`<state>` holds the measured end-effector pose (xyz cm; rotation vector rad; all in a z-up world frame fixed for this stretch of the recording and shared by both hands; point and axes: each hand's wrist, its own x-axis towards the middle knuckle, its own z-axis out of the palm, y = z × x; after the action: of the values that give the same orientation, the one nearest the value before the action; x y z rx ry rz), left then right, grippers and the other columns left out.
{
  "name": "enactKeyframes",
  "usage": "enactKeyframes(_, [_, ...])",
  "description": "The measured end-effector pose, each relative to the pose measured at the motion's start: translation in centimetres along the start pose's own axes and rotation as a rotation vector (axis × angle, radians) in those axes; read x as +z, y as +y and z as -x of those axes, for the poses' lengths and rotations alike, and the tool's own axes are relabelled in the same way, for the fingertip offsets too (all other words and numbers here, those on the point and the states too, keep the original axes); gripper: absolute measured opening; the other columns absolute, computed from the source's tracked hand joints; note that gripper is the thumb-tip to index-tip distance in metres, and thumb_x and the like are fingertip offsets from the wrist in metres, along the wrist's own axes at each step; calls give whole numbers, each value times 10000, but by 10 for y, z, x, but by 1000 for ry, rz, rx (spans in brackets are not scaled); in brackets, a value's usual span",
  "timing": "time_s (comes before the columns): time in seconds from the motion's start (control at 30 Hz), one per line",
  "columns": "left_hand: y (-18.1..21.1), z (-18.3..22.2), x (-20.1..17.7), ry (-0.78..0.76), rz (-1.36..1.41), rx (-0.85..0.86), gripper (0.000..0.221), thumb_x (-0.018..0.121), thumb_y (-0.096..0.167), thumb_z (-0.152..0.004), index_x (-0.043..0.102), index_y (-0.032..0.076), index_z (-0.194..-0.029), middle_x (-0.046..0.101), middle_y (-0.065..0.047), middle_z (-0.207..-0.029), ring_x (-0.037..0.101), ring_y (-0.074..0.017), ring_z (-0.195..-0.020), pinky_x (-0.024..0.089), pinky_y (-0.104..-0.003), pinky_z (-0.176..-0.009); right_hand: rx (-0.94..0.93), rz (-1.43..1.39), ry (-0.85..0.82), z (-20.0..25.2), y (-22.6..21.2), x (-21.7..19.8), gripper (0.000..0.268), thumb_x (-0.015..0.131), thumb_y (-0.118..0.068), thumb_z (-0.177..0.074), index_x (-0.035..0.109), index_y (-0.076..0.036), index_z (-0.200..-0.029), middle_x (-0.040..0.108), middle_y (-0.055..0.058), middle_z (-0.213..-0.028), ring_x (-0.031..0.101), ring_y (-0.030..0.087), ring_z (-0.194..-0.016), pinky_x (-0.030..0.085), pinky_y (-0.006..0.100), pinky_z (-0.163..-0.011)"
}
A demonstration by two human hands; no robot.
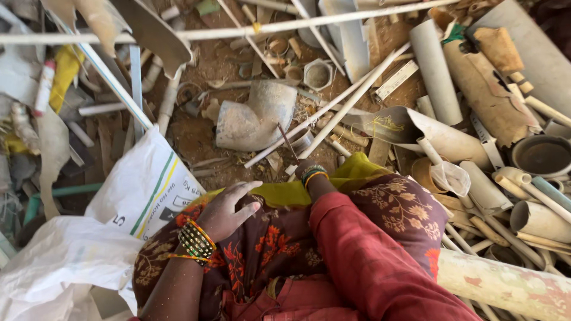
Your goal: The person uses a red blade to scrape debris off the surfaces and interiors of various plastic PVC pipes and fittings while sitting amidst a large pile of scrap materials.
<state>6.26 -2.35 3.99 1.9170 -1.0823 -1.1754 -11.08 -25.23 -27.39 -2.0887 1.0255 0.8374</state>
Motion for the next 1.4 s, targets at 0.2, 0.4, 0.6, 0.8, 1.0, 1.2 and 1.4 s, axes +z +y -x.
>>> enactKeyframes(0.2, [14,-5,-2,-27,23,27,517,673,300,-931,569,124,-1405,608,-167,-1383,564,-327,-1306,426,-414,-1092,261,-418,-309,-2,5,16,394,492,-99,-957,557,-85,-1345,731,253,-1156,749,410,-1030,596,513,-900])
enactKeyframes(0.4, [19,-9,-4,-55,56,-58,518,659,306,-930,558,140,-1410,624,-149,-1373,595,-304,-1283,464,-396,-1075,-250,327,-284,-12,-2,13,414,567,-211,-923,661,-70,-1301,682,220,-1238,657,345,-1157,544,447,-973])
enactKeyframes(0.6, [17,-10,3,-65,-22,-28,529,680,307,-930,564,127,-1414,612,-177,-1383,560,-343,-1302,423,-427,-1093,6,40,-193,-14,-1,24,417,528,-162,-949,634,-92,-1347,689,220,-1186,664,327,-1081,550,437,-903])
enactKeyframes(0.8, [12,-17,2,-100,-26,-50,516,671,334,-924,586,111,-1381,624,-165,-1360,584,-329,-1262,438,-417,-1079,52,-107,-39,-22,15,17,410,536,-113,-956,645,-104,-1351,714,210,-1110,687,297,-979,566,406,-823])
enactKeyframes(1.0, [9,-27,7,-107,-13,-2,440,636,359,-930,652,106,-1289,663,-134,-1320,646,-297,-1181,486,-393,-1035,-60,-298,175,-19,6,-5,412,543,-64,-963,656,-117,-1356,740,200,-1035,710,268,-876,583,375,-743])
enactKeyframes(1.2, [-15,-34,27,-83,-31,40,422,641,372,-935,687,105,-1259,690,-147,-1277,660,-291,-1144,504,-401,-982,-213,-1036,334,-22,-25,-81,564,484,47,-871,614,-149,-1384,763,164,-963,713,228,-710,591,339,-591])
enactKeyframes(1.4, [-41,-50,43,63,147,-135,547,548,541,-955,688,140,-1300,757,-126,-1085,728,-251,-891,566,-384,-809,-321,-1164,346,60,-39,-172,405,557,14,-899,626,-61,-1291,767,128,-944,698,175,-630,568,306,-473])
